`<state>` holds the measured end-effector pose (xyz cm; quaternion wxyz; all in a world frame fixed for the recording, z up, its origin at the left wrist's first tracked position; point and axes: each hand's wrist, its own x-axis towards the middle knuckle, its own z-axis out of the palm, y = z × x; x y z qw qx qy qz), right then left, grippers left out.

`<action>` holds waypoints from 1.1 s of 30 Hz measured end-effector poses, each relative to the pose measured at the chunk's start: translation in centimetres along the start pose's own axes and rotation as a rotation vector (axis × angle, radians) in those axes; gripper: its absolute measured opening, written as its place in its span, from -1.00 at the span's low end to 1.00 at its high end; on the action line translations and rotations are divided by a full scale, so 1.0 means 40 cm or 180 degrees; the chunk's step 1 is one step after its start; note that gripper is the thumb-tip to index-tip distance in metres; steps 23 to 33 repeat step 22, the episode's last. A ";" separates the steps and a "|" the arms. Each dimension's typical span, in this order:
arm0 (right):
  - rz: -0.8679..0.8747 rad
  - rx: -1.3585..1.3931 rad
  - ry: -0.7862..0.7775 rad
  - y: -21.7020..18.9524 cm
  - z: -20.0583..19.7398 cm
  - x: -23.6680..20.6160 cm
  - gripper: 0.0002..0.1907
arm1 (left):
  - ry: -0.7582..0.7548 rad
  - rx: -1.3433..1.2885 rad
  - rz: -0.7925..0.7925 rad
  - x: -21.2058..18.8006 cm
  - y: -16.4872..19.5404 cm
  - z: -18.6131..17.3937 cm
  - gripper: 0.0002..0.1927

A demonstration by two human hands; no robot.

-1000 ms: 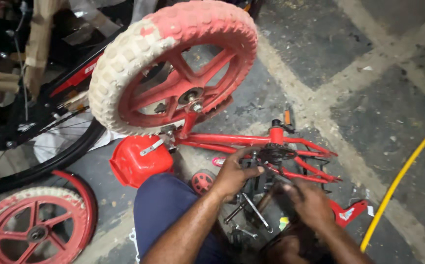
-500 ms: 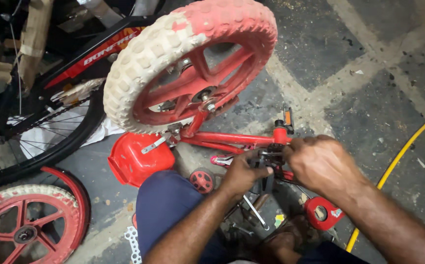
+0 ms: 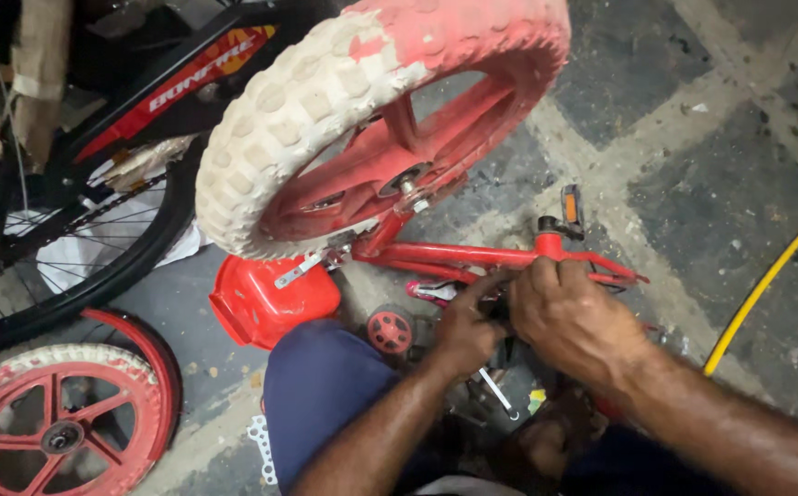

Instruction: The person sits on the floor and uses a wrench and screwdriver to adjust the chain and crankset of a red children's bicycle. They rotate the pedals and crank arm to align the chain and tighten bolts on the crank assembly.

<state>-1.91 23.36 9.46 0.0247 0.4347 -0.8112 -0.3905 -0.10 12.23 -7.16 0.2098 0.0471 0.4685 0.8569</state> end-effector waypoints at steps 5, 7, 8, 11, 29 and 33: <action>0.0226 0.0571 0.0581 0.000 0.079 -0.034 -0.87 | 0.0309 0.1299 0.0220 -0.001 0.013 -0.008 -0.38; 0.0461 0.0694 0.0741 -0.011 0.108 -0.061 -0.89 | 0.0309 0.0936 -0.0141 -0.002 0.014 -0.003 -0.39; 0.0563 0.0740 0.0837 -0.017 0.121 -0.073 -0.89 | 0.0326 0.0750 -0.0302 -0.003 0.013 -0.001 -0.40; 0.1424 0.0959 0.1396 -0.062 0.141 -0.105 -0.83 | 0.0151 0.0546 0.0042 -0.009 0.005 -0.003 -0.44; 0.1236 0.0761 -0.1086 -0.109 0.042 -0.085 -0.80 | 0.0598 0.2011 0.0128 0.003 -0.027 0.012 -0.32; 0.1236 0.0761 -0.1086 -0.109 0.042 -0.085 -0.80 | 0.0598 0.2011 0.0128 0.003 -0.027 0.012 -0.32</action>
